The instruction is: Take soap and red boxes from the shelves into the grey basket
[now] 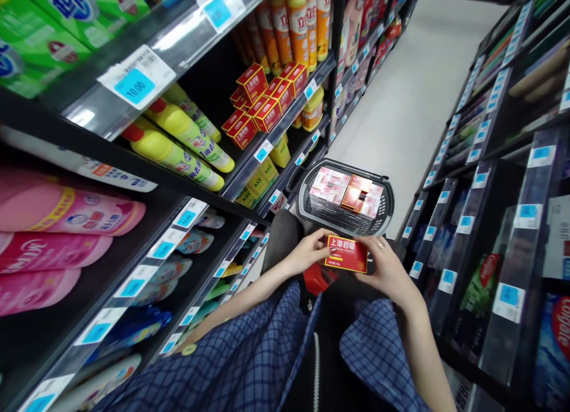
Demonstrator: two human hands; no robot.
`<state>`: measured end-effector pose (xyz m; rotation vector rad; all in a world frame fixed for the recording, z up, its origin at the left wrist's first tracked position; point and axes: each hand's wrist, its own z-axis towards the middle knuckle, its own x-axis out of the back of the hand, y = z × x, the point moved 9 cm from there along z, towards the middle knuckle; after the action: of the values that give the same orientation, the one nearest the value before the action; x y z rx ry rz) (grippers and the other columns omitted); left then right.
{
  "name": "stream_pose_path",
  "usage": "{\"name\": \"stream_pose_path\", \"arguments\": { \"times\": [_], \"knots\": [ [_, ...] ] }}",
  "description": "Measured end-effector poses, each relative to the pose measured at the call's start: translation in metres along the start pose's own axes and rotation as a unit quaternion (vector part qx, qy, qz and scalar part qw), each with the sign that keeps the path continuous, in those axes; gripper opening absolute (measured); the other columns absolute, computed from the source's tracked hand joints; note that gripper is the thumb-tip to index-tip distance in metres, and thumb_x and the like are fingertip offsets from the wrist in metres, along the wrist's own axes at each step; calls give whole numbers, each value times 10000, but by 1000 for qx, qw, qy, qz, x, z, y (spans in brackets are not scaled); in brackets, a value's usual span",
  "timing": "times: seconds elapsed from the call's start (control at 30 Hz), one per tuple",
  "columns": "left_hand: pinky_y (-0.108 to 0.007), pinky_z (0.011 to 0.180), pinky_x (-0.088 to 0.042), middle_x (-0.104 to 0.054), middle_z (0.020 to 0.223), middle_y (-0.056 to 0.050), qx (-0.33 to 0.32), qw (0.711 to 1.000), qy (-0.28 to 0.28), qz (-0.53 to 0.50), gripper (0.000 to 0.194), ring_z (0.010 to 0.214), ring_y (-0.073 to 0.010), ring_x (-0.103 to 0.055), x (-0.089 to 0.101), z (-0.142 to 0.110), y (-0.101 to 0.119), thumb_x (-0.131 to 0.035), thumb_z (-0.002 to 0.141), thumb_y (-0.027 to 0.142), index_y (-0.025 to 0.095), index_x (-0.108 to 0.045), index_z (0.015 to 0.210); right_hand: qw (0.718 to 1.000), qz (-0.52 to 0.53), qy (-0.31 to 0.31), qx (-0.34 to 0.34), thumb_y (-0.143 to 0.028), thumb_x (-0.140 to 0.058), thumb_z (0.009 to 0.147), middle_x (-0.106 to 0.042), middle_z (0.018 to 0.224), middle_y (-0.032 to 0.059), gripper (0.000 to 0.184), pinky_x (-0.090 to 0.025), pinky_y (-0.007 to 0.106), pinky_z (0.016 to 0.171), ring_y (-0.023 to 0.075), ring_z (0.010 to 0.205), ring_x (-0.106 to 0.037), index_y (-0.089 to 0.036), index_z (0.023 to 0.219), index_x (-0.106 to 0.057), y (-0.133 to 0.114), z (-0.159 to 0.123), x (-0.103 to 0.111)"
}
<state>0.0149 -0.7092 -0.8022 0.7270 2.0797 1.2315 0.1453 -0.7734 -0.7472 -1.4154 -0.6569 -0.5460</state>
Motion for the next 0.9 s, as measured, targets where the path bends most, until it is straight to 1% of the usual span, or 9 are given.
{"name": "stream_pose_path", "arguments": {
  "times": [0.1, 0.2, 0.23, 0.3, 0.37, 0.43, 0.57, 0.7, 0.9],
  "knots": [
    [-305, 726, -541, -661, 1092, -106, 8, 998, -19, 65, 655, 827, -178, -670, -1, 10, -17, -619, 809, 385, 177, -352, 1369, 999, -33, 21, -20, -211, -612, 728, -566, 1200, 93, 552, -457, 405, 944, 255, 1104, -552, -215, 1257, -455, 40, 0, 3],
    [-398, 925, -488, -605, 1246, -138, 6, 969, 21, 247, 611, 1033, -226, -628, 22, 22, -42, -558, 867, 392, 189, -351, 1405, 989, -76, 94, -83, -314, -645, 702, -583, 1119, 127, 537, -486, 423, 869, 285, 1011, -586, -171, 1196, -494, 116, 6, 15],
    [-418, 995, -440, -584, 1283, -138, 9, 942, 50, 332, 561, 1130, -248, -579, 36, 24, -52, -547, 878, 393, 187, -406, 1380, 984, -89, 111, -107, -346, -659, 681, -579, 1094, 139, 548, -491, 430, 846, 296, 982, -588, -159, 1173, -508, 144, 10, 18],
    [-489, 1087, -325, -493, 1391, -153, 49, 859, 131, 493, 544, 1305, -315, -420, 72, 22, -77, -552, 875, 397, 172, -461, 1361, 974, -114, 123, -150, -349, -663, 656, -546, 1109, 183, 568, -487, 430, 848, 306, 968, -578, -119, 1156, -526, 197, 21, 17],
    [-593, 1092, -241, -331, 1497, -201, 133, 764, 209, 595, 657, 1377, -400, -281, 112, 11, -106, -572, 855, 426, 139, -400, 1420, 970, -132, 103, -176, -334, -657, 648, -529, 1110, 211, 583, -472, 428, 880, 318, 999, -558, -79, 1157, -532, 239, 35, 7],
    [-643, 1052, -250, -177, 1545, -243, 206, 710, 250, 626, 771, 1382, -453, -238, 143, -3, -135, -560, 849, 484, 143, -289, 1485, 968, -141, 70, -194, -320, -646, 650, -520, 1123, 217, 590, -468, 423, 885, 319, 1015, -546, -65, 1169, -529, 268, 50, -7],
    [-544, 1025, -358, -100, 1559, -233, 207, 704, 270, 624, 797, 1364, -433, -298, 164, -14, -163, -513, 859, 546, 225, -202, 1519, 968, -147, 37, -202, -289, -632, 652, -510, 1159, 212, 614, -469, 416, 883, 317, 1051, -532, -55, 1206, -511, 300, 70, -29],
    [-514, 1016, -378, -163, 1546, -206, 182, 692, 303, 629, 764, 1336, -418, -342, 164, -15, -162, -533, 851, 527, 248, -253, 1505, 967, -152, 23, -202, -272, -637, 652, -518, 1167, 206, 629, -458, 415, 909, 317, 1079, -526, -52, 1226, -504, 318, 82, -39],
    [-502, 1008, -386, -208, 1521, -202, 171, 694, 310, 627, 752, 1305, -404, -377, 162, -13, -158, -550, 844, 512, 247, -284, 1495, 967, -155, 10, -202, -272, -650, 665, -532, 1166, 194, 632, -454, 391, 904, 301, 1079, -533, -61, 1242, -502, 332, 91, -45]
  ]
}}
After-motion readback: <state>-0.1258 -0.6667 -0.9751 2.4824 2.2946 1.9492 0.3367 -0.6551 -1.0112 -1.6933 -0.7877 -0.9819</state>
